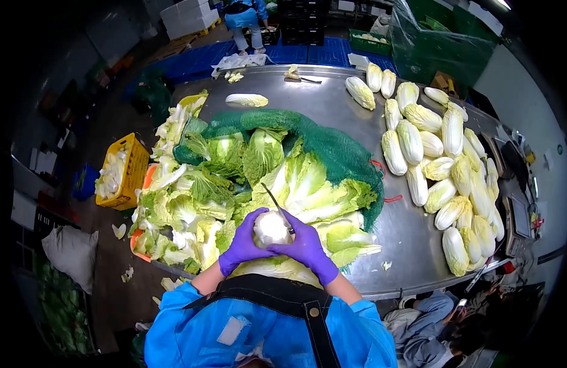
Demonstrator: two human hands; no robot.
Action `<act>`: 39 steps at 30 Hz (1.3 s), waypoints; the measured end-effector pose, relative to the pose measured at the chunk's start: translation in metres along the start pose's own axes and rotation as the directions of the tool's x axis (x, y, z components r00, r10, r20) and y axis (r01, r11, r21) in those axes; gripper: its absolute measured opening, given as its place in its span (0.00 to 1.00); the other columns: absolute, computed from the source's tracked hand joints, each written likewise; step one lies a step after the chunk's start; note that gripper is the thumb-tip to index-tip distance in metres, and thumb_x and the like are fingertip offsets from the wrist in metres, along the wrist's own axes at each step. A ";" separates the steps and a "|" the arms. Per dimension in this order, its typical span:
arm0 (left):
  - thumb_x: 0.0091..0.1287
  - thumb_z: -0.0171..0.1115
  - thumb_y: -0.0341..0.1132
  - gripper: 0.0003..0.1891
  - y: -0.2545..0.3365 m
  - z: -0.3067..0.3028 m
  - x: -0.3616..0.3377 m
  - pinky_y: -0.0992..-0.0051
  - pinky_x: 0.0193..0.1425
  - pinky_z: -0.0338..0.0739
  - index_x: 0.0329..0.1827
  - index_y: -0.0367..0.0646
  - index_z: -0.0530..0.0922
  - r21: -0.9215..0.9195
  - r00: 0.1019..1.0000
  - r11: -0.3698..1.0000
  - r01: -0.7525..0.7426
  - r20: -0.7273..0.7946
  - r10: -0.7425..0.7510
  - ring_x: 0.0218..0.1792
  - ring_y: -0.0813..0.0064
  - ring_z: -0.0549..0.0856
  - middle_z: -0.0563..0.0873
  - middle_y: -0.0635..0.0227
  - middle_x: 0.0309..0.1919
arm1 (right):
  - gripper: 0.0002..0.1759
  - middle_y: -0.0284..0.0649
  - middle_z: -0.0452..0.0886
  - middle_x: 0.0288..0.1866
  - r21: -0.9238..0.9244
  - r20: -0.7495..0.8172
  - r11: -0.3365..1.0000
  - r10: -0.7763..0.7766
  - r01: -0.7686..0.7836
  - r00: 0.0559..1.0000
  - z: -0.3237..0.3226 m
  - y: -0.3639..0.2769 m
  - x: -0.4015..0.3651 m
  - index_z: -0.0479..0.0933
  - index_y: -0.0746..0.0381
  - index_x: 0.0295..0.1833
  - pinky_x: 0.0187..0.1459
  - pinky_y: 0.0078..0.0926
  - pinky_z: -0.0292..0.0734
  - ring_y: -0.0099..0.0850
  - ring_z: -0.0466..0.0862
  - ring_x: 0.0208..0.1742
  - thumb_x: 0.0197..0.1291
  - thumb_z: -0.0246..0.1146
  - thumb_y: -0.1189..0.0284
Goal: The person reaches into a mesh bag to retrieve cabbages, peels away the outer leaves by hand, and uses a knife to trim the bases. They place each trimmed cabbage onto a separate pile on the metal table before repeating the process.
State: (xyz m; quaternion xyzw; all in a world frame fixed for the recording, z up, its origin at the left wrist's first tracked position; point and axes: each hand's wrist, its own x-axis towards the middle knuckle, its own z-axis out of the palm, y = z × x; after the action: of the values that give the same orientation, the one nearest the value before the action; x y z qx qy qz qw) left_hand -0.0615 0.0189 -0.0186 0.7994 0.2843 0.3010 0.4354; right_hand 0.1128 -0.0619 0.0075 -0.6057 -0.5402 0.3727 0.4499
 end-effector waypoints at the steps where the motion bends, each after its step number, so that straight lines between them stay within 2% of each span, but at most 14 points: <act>1: 0.32 0.79 0.49 0.54 -0.001 -0.001 -0.001 0.65 0.61 0.68 0.64 0.41 0.60 -0.004 1.000 1.000 0.004 -0.008 -0.004 0.57 0.59 0.73 0.70 0.55 0.57 | 0.52 0.49 0.78 0.52 0.005 0.028 1.000 -0.015 0.015 1.000 -0.002 0.000 0.002 0.61 0.59 0.67 0.51 0.30 0.74 0.38 0.80 0.49 0.32 0.77 0.59; 6: 0.31 0.79 0.48 0.54 0.002 -0.010 0.001 0.65 0.60 0.68 0.65 0.43 0.59 -0.040 0.998 0.999 -0.002 0.059 0.004 0.58 0.59 0.72 0.69 0.57 0.58 | 0.52 0.50 0.77 0.52 0.014 0.111 1.000 -0.025 0.023 0.993 -0.006 -0.009 0.003 0.61 0.59 0.67 0.51 0.31 0.74 0.38 0.80 0.50 0.34 0.75 0.57; 11: 0.35 0.78 0.47 0.53 0.002 0.000 -0.006 0.65 0.60 0.68 0.65 0.42 0.57 -0.017 1.000 1.000 0.024 0.012 -0.024 0.59 0.58 0.71 0.67 0.55 0.60 | 0.50 0.52 0.76 0.52 -0.277 0.067 0.960 0.052 -0.032 0.996 -0.008 -0.032 -0.008 0.57 0.59 0.69 0.49 0.31 0.75 0.41 0.81 0.46 0.38 0.72 0.59; 17: 0.37 0.77 0.47 0.51 0.009 0.012 -0.003 0.65 0.59 0.69 0.65 0.40 0.57 0.080 1.000 0.997 -0.005 -0.003 0.005 0.57 0.57 0.71 0.68 0.53 0.58 | 0.48 0.52 0.79 0.45 -0.391 0.079 0.918 0.103 -0.064 0.992 -0.018 -0.038 -0.013 0.56 0.59 0.69 0.43 0.33 0.77 0.42 0.82 0.39 0.41 0.68 0.58; 20: 0.37 0.77 0.48 0.51 0.007 0.014 -0.003 0.65 0.58 0.69 0.64 0.40 0.58 0.069 1.000 0.997 0.025 -0.008 -0.025 0.56 0.56 0.73 0.70 0.53 0.57 | 0.48 0.50 0.80 0.36 -0.370 0.032 0.925 0.106 -0.086 0.994 -0.017 -0.036 -0.012 0.58 0.55 0.69 0.39 0.30 0.77 0.40 0.82 0.34 0.38 0.68 0.62; 21: 0.36 0.77 0.48 0.51 0.006 0.014 -0.001 0.66 0.58 0.70 0.64 0.40 0.59 0.064 0.998 0.996 0.058 -0.007 -0.058 0.55 0.56 0.74 0.71 0.53 0.56 | 0.47 0.49 0.81 0.35 -0.336 -0.015 0.942 0.006 -0.010 1.000 -0.013 -0.029 -0.012 0.59 0.55 0.68 0.38 0.30 0.77 0.40 0.82 0.32 0.38 0.68 0.62; 25: 0.36 0.77 0.48 0.51 0.006 0.004 0.002 0.66 0.57 0.70 0.63 0.40 0.60 0.033 1.000 0.999 0.021 -0.005 -0.021 0.55 0.57 0.74 0.71 0.53 0.55 | 0.42 0.49 0.81 0.36 -0.309 -0.025 0.951 -0.001 -0.007 1.000 -0.011 -0.024 -0.005 0.63 0.56 0.66 0.39 0.28 0.77 0.39 0.83 0.32 0.39 0.66 0.65; 28: 0.35 0.78 0.42 0.49 0.008 -0.010 0.003 0.67 0.62 0.67 0.63 0.40 0.61 0.003 1.000 1.000 -0.015 0.018 0.015 0.57 0.63 0.74 0.73 0.58 0.55 | 0.33 0.45 0.83 0.36 -0.301 -0.040 0.952 0.053 -0.062 0.998 -0.012 -0.007 0.001 0.71 0.54 0.60 0.42 0.29 0.78 0.37 0.83 0.35 0.42 0.64 0.67; 31: 0.34 0.79 0.40 0.48 0.012 -0.029 0.000 0.70 0.63 0.65 0.62 0.40 0.63 -0.230 1.000 0.973 0.018 0.004 -0.017 0.57 0.68 0.73 0.73 0.60 0.56 | 0.20 0.39 0.84 0.33 -0.049 -0.077 0.997 0.062 -0.065 0.995 -0.017 0.019 0.006 0.79 0.57 0.48 0.42 0.25 0.77 0.31 0.84 0.34 0.44 0.61 0.74; 32: 0.34 0.79 0.39 0.48 0.015 -0.036 -0.003 0.69 0.64 0.63 0.62 0.39 0.63 -0.258 0.998 0.965 0.038 -0.034 -0.048 0.59 0.67 0.72 0.72 0.60 0.56 | 0.24 0.40 0.84 0.37 -0.023 -0.088 0.983 0.179 -0.181 0.980 -0.019 0.036 0.009 0.77 0.56 0.52 0.44 0.24 0.77 0.29 0.84 0.38 0.44 0.64 0.74; 34: 0.34 0.79 0.39 0.50 0.009 -0.045 -0.009 0.68 0.65 0.62 0.63 0.39 0.61 -0.379 0.984 0.924 0.059 -0.136 -0.119 0.59 0.66 0.70 0.71 0.59 0.57 | 0.31 0.42 0.82 0.46 -0.259 -0.231 0.959 0.051 -0.112 0.971 -0.026 0.025 0.002 0.73 0.58 0.57 0.45 0.25 0.76 0.28 0.82 0.45 0.42 0.70 0.70; 35: 0.35 0.79 0.38 0.51 0.013 -0.051 -0.007 0.67 0.65 0.62 0.64 0.39 0.58 -0.367 0.985 0.930 0.020 -0.152 -0.082 0.60 0.66 0.69 0.69 0.59 0.58 | 0.31 0.42 0.82 0.46 -0.263 -0.227 0.960 0.033 -0.094 0.973 -0.028 0.017 0.008 0.73 0.58 0.57 0.45 0.25 0.76 0.28 0.82 0.45 0.42 0.70 0.70; 37: 0.35 0.79 0.37 0.51 0.014 -0.049 -0.005 0.68 0.66 0.61 0.65 0.39 0.58 -0.397 0.979 0.917 0.031 -0.173 -0.108 0.61 0.67 0.68 0.68 0.60 0.59 | 0.41 0.46 0.75 0.57 0.041 -0.086 0.997 -0.068 0.072 0.994 -0.023 0.006 0.002 0.67 0.63 0.63 0.55 0.28 0.70 0.31 0.76 0.55 0.39 0.74 0.70; 39: 0.35 0.79 0.36 0.52 0.016 -0.036 -0.007 0.69 0.66 0.60 0.65 0.39 0.57 -0.466 0.978 0.881 0.083 -0.131 -0.162 0.61 0.69 0.67 0.67 0.60 0.60 | 0.43 0.46 0.74 0.59 0.080 -0.034 0.990 -0.118 0.120 0.992 -0.011 -0.010 -0.001 0.65 0.62 0.64 0.54 0.28 0.71 0.31 0.75 0.57 0.39 0.75 0.65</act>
State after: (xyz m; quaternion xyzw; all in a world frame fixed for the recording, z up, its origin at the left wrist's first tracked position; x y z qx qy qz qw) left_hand -0.0897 0.0257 0.0095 0.6266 0.2908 0.3969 0.6044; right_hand 0.1196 -0.0639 0.0206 -0.5589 -0.5532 0.3579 0.5036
